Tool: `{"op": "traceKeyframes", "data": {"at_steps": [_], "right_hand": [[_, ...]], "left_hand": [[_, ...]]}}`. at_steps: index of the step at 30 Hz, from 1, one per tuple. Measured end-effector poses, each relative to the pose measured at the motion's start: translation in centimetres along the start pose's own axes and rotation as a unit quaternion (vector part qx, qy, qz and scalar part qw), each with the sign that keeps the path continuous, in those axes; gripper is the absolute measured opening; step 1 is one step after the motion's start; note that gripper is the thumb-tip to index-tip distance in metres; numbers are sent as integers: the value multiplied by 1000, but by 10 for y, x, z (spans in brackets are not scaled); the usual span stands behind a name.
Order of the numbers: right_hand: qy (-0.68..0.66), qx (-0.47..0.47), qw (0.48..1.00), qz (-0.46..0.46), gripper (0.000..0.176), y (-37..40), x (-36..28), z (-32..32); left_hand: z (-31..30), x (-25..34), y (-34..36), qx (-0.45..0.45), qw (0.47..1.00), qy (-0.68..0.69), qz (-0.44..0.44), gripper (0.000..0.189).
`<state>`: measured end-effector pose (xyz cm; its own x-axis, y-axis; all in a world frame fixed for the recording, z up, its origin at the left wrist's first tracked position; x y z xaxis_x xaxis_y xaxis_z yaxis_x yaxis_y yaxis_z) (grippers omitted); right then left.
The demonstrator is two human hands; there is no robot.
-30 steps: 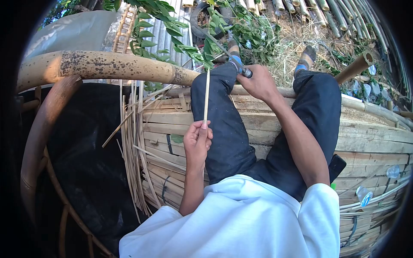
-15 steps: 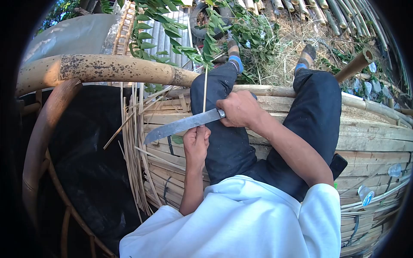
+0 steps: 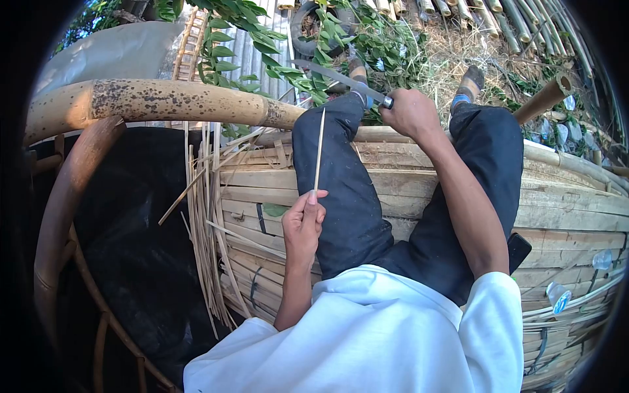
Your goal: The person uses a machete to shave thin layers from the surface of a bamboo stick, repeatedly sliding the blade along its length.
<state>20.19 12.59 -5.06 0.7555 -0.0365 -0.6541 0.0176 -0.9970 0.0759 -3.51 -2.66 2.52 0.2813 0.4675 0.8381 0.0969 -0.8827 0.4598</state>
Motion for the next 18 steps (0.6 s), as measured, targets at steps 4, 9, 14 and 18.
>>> {"op": "traceKeyframes", "data": {"at_steps": [4,9,14,18], "right_hand": [[-133,-3,989,58,27,5,-7,1],[-107,-65,978,-167,23,35,-56,6],[-31,-100,954,-280,21,60,-84,29],[-22,-128,946,-298,22,65,-88,39]], "left_hand": [[-1,-5,-18,47,998,50,12,28],[-3,1,-29,50,997,62,-1,25],[0,3,-32,7,996,82,25,21],[3,5,-28,12,995,101,0,17]]}}
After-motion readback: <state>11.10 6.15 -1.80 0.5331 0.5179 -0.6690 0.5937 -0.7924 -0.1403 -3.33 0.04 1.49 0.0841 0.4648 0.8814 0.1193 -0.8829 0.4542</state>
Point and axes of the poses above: each hand's wrist, its own y-axis away from the middle knuckle, its own z-axis out of the palm, x = y × z, the point moved 4 cm from there along -y, towards the middle knuckle, and after that the axes turned 4 degrees about -z, right-handed, at the moved point
